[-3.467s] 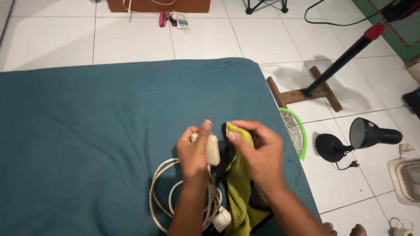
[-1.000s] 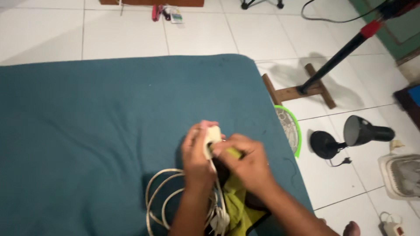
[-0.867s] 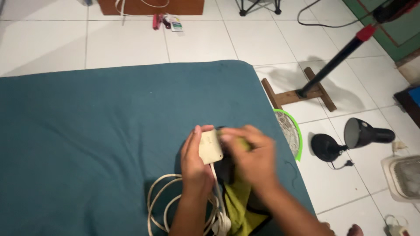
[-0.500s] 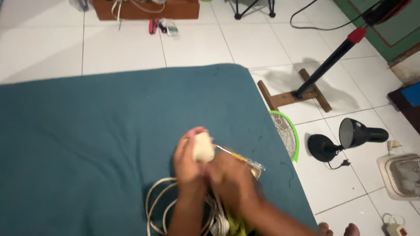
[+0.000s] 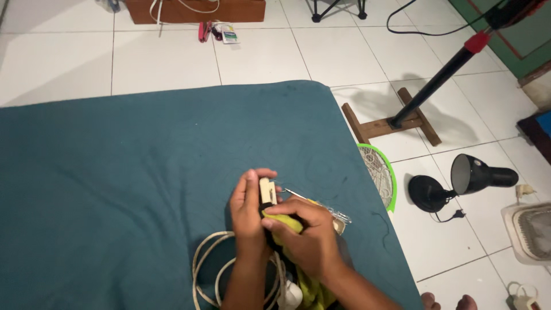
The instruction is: The person sits on the floor and disassembles a power strip using a screwdriver, unscrewing its casing and removing internal components. They wipe parts with a cloth, handle the plug and cable, and rework the socket housing with the screwdriver.
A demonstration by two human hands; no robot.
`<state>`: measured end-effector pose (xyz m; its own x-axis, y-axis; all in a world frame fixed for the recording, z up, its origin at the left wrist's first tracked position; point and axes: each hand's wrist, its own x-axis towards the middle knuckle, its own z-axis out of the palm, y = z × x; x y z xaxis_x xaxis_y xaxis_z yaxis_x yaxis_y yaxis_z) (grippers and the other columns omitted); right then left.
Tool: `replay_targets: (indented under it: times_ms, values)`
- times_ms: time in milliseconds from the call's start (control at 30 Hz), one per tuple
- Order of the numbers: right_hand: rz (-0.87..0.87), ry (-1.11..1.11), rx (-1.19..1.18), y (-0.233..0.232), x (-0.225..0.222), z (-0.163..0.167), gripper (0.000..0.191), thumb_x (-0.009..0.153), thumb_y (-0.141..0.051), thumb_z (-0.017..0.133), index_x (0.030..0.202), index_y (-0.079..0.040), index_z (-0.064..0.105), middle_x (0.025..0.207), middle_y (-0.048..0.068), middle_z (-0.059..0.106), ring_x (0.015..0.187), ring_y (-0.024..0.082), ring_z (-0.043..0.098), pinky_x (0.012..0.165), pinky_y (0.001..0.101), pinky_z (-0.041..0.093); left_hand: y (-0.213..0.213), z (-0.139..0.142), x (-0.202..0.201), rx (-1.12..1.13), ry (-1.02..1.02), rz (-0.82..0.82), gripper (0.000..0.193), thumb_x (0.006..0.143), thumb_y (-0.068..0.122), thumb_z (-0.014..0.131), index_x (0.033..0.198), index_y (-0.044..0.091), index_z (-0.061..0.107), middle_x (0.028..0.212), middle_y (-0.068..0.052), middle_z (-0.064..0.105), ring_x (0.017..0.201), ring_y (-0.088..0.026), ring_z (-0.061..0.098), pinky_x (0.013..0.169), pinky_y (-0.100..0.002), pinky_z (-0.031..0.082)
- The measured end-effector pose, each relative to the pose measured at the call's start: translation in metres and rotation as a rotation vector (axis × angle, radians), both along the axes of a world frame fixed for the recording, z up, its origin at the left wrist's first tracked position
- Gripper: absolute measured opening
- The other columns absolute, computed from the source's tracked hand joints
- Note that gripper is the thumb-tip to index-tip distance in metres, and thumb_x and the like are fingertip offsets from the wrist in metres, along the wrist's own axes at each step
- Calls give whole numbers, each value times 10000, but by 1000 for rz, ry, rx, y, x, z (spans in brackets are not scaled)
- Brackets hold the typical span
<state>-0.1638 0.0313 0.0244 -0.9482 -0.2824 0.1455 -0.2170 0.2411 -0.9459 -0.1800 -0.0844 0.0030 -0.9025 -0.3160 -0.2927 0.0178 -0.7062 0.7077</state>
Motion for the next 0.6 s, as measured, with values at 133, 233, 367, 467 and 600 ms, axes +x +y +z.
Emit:
replay_targets:
  times_ms: [133, 233, 367, 467, 600]
  values:
    - [-18, 98, 120, -3, -15, 19, 158, 803, -31, 768, 950, -61, 814, 824, 23, 742, 715, 126, 695, 648, 265, 544, 1, -5, -5, -170, 62, 22, 472, 1107, 387, 452, 955, 10, 692, 813, -56, 616, 736, -141, 551, 678, -297, 457]
    - [-178, 110, 159, -10, -36, 31, 144, 854, -39, 792, 998, -43, 806, 749, 57, 684, 675, 138, 619, 621, 274, 488, 6, -10, -13, -306, 95, 29, 496, 1087, 383, 435, 906, 6, 700, 845, -64, 659, 765, -133, 574, 723, -286, 477]
    - [-144, 64, 74, -18, -39, 31, 153, 843, -4, 785, 987, -55, 801, 769, 42, 710, 704, 99, 623, 636, 247, 500, 11, -22, -24, -175, 69, 91, 476, 1071, 387, 441, 834, 17, 625, 894, -110, 664, 776, -149, 566, 748, -290, 469]
    - [-114, 41, 60, -16, -30, 20, 184, 800, -18, 810, 975, -73, 820, 782, 27, 733, 696, 89, 655, 629, 234, 510, 10, -37, -32, -11, 87, 47, 517, 1096, 425, 433, 775, 35, 544, 941, -142, 629, 847, -167, 565, 813, -279, 469]
    - [-74, 50, 153, -2, -27, 2, 181, 782, -35, 841, 957, -84, 838, 765, 26, 735, 673, 95, 653, 599, 236, 511, -4, -53, -53, 381, 237, -51, 653, 1068, 648, 355, 771, 90, 521, 934, -139, 626, 687, -219, 526, 605, -320, 458]
